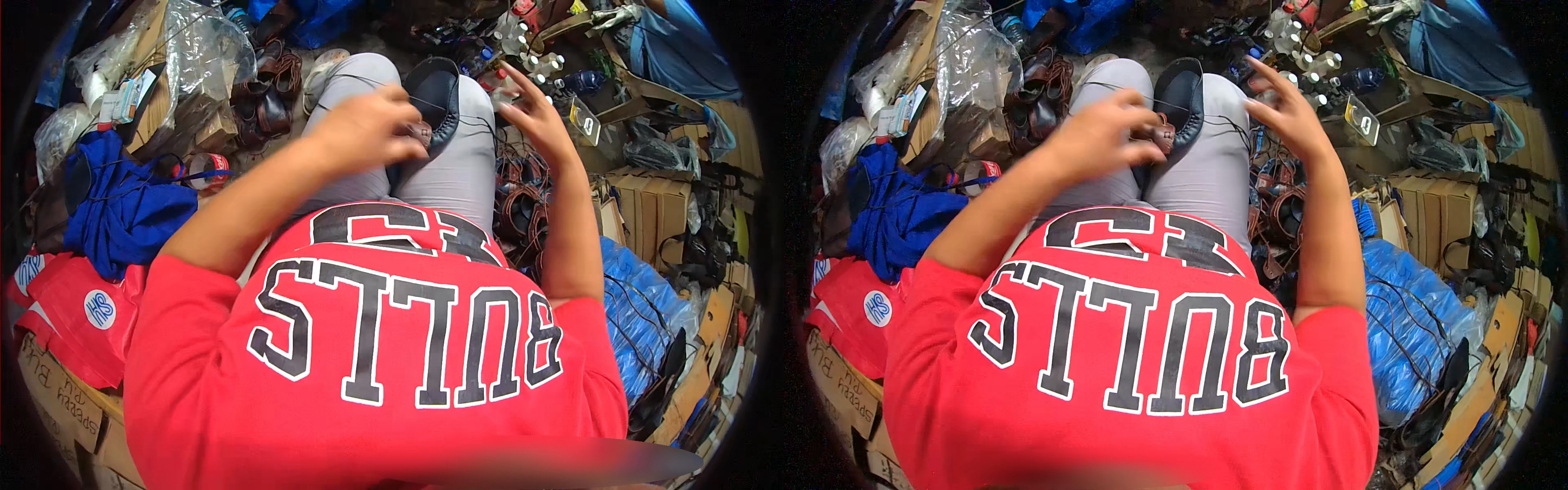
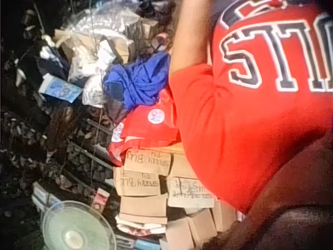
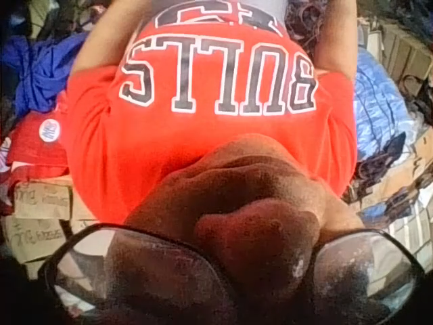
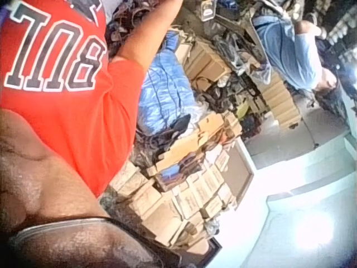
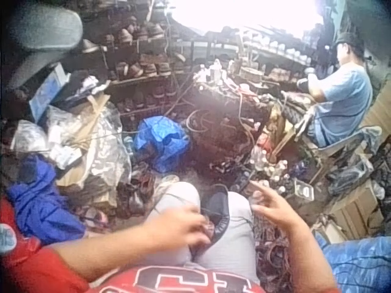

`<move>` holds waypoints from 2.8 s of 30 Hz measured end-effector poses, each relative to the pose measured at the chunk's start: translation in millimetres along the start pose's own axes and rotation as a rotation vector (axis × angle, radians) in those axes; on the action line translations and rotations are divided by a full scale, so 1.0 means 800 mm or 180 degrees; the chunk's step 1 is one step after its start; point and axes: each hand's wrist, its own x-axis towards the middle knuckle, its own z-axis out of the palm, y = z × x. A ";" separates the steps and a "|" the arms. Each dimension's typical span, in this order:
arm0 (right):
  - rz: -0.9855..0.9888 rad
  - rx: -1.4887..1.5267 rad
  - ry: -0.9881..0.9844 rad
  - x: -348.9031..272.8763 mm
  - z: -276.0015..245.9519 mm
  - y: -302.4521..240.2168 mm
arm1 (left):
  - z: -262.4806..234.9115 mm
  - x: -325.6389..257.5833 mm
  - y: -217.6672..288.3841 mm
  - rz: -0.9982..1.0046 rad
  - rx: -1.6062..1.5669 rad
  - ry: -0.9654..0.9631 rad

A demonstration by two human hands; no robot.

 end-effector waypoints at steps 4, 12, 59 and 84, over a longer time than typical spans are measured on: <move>0.0080 -0.1309 -0.0741 0.062 0.030 -0.040 | 0.033 0.031 0.016 0.0026 0.0912 -0.0449; 0.0284 -0.0608 0.0091 0.008 0.065 -0.007 | 0.046 0.018 -0.030 0.0554 -0.0417 -0.0323; 0.0406 0.4308 0.0278 -0.046 0.089 -0.016 | -0.045 0.016 -0.099 -0.1722 -0.5762 0.1117; 0.0974 0.5076 -0.0314 0.069 0.108 0.000 | -0.054 -0.030 -0.200 -0.0121 -0.6431 0.0035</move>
